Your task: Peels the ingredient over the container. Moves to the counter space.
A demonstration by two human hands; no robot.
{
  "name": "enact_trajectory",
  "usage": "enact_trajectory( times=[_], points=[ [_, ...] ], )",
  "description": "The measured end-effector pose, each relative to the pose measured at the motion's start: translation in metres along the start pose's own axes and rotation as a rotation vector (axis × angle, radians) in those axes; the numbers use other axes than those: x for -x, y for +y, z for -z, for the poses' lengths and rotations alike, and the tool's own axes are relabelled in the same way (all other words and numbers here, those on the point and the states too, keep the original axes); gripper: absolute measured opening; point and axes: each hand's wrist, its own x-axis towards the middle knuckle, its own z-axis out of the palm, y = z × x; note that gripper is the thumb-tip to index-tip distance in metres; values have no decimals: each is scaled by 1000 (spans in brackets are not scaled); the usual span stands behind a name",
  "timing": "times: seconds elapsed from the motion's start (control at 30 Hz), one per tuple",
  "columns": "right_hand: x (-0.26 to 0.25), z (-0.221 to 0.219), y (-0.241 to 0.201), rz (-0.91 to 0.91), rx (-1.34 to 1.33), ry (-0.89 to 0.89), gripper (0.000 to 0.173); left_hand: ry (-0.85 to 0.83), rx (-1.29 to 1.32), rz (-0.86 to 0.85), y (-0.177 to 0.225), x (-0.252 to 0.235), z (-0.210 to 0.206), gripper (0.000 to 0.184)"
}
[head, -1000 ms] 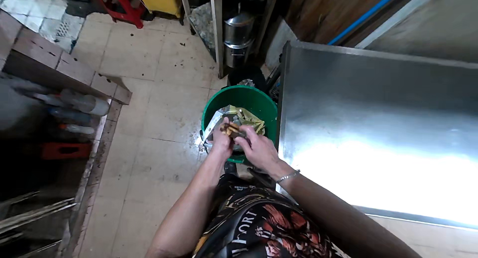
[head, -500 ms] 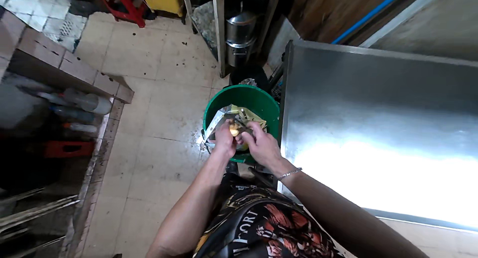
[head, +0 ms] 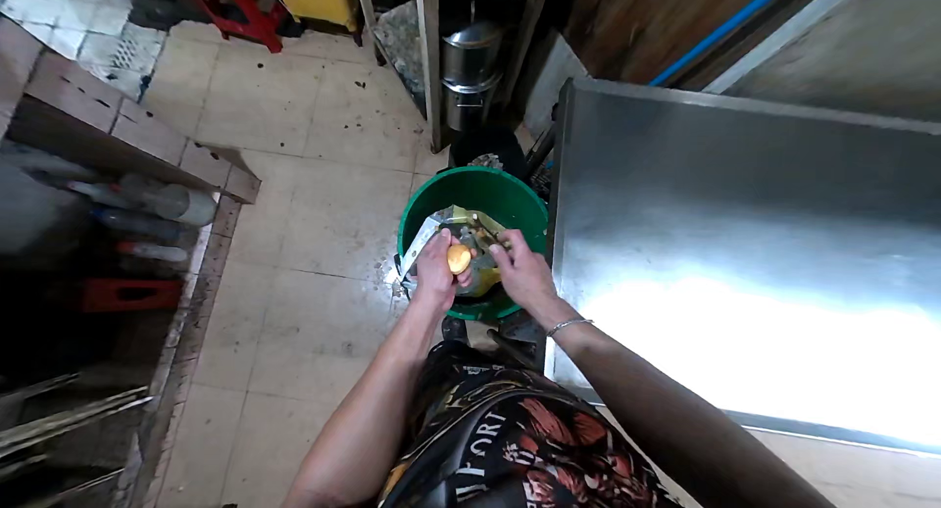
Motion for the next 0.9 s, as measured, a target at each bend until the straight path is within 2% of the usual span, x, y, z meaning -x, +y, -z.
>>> enact_trajectory(
  times=[0.1, 0.23, 0.37, 0.4, 0.5, 0.53, 0.7, 0.8, 0.9],
  points=[
    [2, -1, 0, 18, -26, 15, 44, -15, 31, 17, -3, -4, 5, 47],
    [27, -7, -21, 264, 111, 29, 44, 62, 173, 122, -2, -7, 0, 47],
    [33, -11, -18, 431, 222, 119, 45, -3, 200, 50, -5, -6, 6, 43],
    [29, -10, -16, 406, 208, 109, 45, -5, 162, 28, -5, -7, 6, 42],
    [9, -2, -7, 102, 85, 9, 45, -31, 25, -12, -6, -8, 7, 42],
    [5, 1, -4, 54, 54, 3, 45, -28, 1, -28, -6, -8, 6, 41],
    [22, -6, -12, 223, 15, -14, 43, 7, -34, -99, -11, -13, 8, 22],
    [4, -4, 3, 36, -72, -16, 44, -81, -11, -110, -6, -7, 6, 19],
    [-1, -4, 9, -10, -133, 18, 42, -69, 67, 55, 2, -6, 5, 37]
  ],
)
